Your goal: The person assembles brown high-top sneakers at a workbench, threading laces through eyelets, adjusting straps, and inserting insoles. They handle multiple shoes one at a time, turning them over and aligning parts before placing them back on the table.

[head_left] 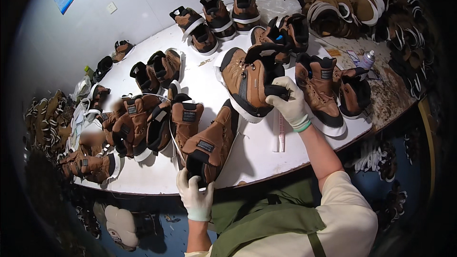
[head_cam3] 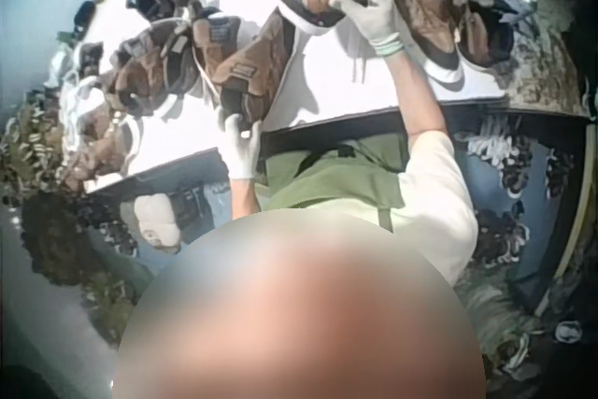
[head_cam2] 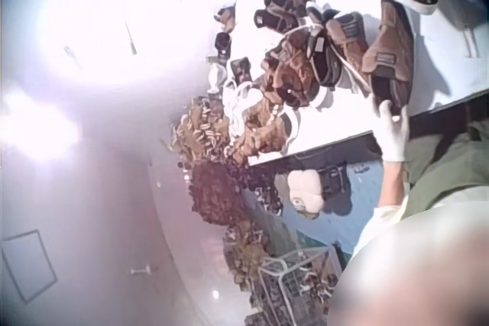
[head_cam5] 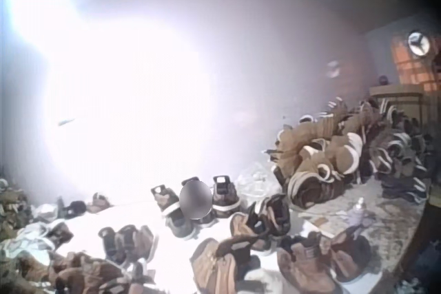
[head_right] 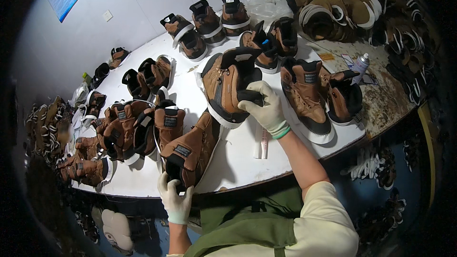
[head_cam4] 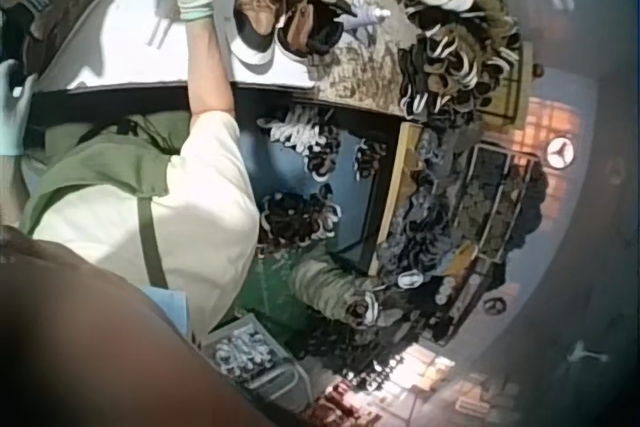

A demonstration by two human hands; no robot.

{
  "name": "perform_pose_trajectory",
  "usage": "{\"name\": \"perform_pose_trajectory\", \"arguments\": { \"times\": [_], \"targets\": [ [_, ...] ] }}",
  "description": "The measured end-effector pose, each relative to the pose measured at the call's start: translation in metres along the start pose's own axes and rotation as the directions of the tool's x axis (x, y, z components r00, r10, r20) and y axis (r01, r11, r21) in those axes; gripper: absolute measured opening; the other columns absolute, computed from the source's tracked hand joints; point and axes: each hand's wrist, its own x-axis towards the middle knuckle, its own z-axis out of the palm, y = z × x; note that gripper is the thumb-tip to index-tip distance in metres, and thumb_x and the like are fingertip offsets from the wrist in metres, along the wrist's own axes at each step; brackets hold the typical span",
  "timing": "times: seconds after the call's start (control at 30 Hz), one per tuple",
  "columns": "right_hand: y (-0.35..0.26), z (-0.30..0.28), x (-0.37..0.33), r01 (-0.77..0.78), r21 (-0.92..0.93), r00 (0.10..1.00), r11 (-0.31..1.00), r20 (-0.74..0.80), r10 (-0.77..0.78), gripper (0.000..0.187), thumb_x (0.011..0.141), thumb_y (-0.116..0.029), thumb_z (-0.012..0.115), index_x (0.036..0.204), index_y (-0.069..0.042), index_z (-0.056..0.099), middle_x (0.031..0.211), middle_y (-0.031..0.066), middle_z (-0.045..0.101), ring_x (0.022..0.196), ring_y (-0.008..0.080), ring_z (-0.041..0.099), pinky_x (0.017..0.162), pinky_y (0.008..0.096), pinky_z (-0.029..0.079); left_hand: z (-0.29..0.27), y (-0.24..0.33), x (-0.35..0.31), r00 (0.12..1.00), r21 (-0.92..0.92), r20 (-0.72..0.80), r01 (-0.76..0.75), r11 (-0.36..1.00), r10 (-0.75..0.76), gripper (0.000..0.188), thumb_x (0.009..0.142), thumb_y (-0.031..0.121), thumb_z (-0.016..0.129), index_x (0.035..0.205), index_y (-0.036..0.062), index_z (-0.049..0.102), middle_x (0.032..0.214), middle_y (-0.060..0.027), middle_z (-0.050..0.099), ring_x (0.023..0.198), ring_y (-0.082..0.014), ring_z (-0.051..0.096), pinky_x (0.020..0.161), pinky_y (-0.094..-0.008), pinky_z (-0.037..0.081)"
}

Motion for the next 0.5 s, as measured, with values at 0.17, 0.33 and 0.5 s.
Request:
{"name": "perform_pose_trajectory", "arguments": {
  "times": [0.17, 0.33, 0.5],
  "targets": [
    [-0.001, 0.001, 0.001, 0.041, 0.030, 0.999, 0.999, 0.011, -0.041, 0.032, 0.073, -0.001, 0.079, 0.097, -0.003, 0.057, 0.086, -0.0006, 0.057, 0.077, 0.0061, 0.053, 0.072, 0.0218, 0.047, 0.003, -0.004, -0.006, 1.000, 0.000, -0.025, -0.010, 1.000, 0.010, 0.053, 0.063, 0.009, 0.081, 0.108, 0.0043, 0.054, 0.129, -0.0236, 0.045, 0.120, -0.0440, 0.045, 0.098, -0.0491, 0.040],
    [-0.013, 0.002, 0.010, 0.104, -0.131, 0.994, 0.986, 0.032, -0.101, 0.030, 0.076, -0.001, 0.076, 0.099, -0.003, 0.057, 0.093, -0.0009, 0.056, 0.086, 0.0085, 0.054, 0.079, 0.0229, 0.046, 0.003, -0.008, -0.009, 0.995, 0.007, -0.064, -0.076, 0.997, 0.076, 0.065, 0.066, 0.014, 0.080, 0.122, 0.0062, 0.049, 0.130, -0.0249, 0.045, 0.119, -0.0456, 0.046, 0.098, -0.0507, 0.041],
    [-0.019, 0.007, 0.027, 0.083, -0.155, 0.996, 0.984, -0.007, -0.085, 0.029, 0.078, 0.000, 0.075, 0.101, -0.002, 0.058, 0.092, -0.0028, 0.058, 0.085, 0.0059, 0.054, 0.078, 0.0209, 0.046, 0.006, -0.019, -0.019, 0.987, -0.014, -0.135, -0.087, 0.996, 0.084, 0.076, 0.070, 0.024, 0.083, 0.133, 0.0066, 0.045, 0.135, -0.0277, 0.042, 0.118, -0.0447, 0.048, 0.096, -0.0478, 0.044]
  ]
}}
